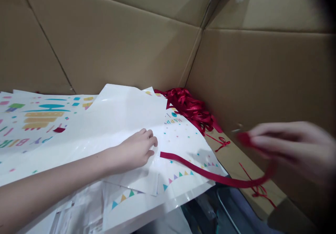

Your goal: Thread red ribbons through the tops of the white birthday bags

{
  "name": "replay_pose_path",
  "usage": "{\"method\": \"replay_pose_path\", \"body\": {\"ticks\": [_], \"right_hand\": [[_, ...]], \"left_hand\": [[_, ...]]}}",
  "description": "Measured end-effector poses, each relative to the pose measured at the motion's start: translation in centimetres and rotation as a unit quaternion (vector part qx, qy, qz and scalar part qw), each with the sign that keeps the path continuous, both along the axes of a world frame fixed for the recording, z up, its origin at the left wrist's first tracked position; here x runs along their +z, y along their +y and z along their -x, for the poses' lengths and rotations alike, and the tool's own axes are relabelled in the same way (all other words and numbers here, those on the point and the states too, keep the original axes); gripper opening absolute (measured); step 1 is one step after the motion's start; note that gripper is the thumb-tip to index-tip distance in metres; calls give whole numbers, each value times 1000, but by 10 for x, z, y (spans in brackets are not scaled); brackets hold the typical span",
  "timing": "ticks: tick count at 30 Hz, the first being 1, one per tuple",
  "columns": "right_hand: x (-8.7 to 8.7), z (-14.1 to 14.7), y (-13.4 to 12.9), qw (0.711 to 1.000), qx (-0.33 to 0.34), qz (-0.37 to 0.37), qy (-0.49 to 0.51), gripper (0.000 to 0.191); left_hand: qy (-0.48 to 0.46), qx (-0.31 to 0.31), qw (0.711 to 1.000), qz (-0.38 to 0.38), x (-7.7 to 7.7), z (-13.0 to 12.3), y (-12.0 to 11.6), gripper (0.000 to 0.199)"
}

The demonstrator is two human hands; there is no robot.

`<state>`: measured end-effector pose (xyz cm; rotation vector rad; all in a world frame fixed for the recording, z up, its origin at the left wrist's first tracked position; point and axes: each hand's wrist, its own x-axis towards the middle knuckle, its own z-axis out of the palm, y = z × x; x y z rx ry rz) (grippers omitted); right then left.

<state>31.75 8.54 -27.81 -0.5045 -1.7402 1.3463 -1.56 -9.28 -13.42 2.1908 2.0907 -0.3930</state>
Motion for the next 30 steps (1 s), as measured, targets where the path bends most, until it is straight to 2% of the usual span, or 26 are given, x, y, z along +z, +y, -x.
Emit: {"method": "replay_pose_path", "body": {"ticks": [2, 4, 6, 8, 11, 16, 23, 26, 30], "right_hand": [[17, 45, -22, 991, 91, 10, -102, 22], [30, 84, -38, 977, 158, 3, -144, 25], [36, 111, -48, 967, 189, -9, -170, 24], [38, 127, -52, 964, 189, -28, -184, 20], [35, 138, -53, 963, 175, -59, -196, 14], [28, 145, -53, 959, 185, -66, -205, 16], [28, 148, -57, 959, 182, -55, -211, 18], [32, 148, -59, 958, 174, -47, -221, 17], [35, 148, -62, 960, 155, -55, -227, 18]], "left_hand": [[-41, 22, 999, 23, 2, -1, 6, 25], [-90, 57, 993, 40, 3, 1, 11, 21], [-125, 83, 988, 36, 2, 6, 12, 18], [-146, 89, 985, 30, -1, 10, 13, 17], [-157, 84, 984, 31, -8, 15, 14, 14], [-144, 68, 987, 26, -17, 17, 18, 11], [-113, 56, 991, 50, -15, 14, 21, 13], [-94, 23, 994, 48, -16, 15, 20, 16], [-48, -71, 996, 4, -25, 21, 17, 22]]}}
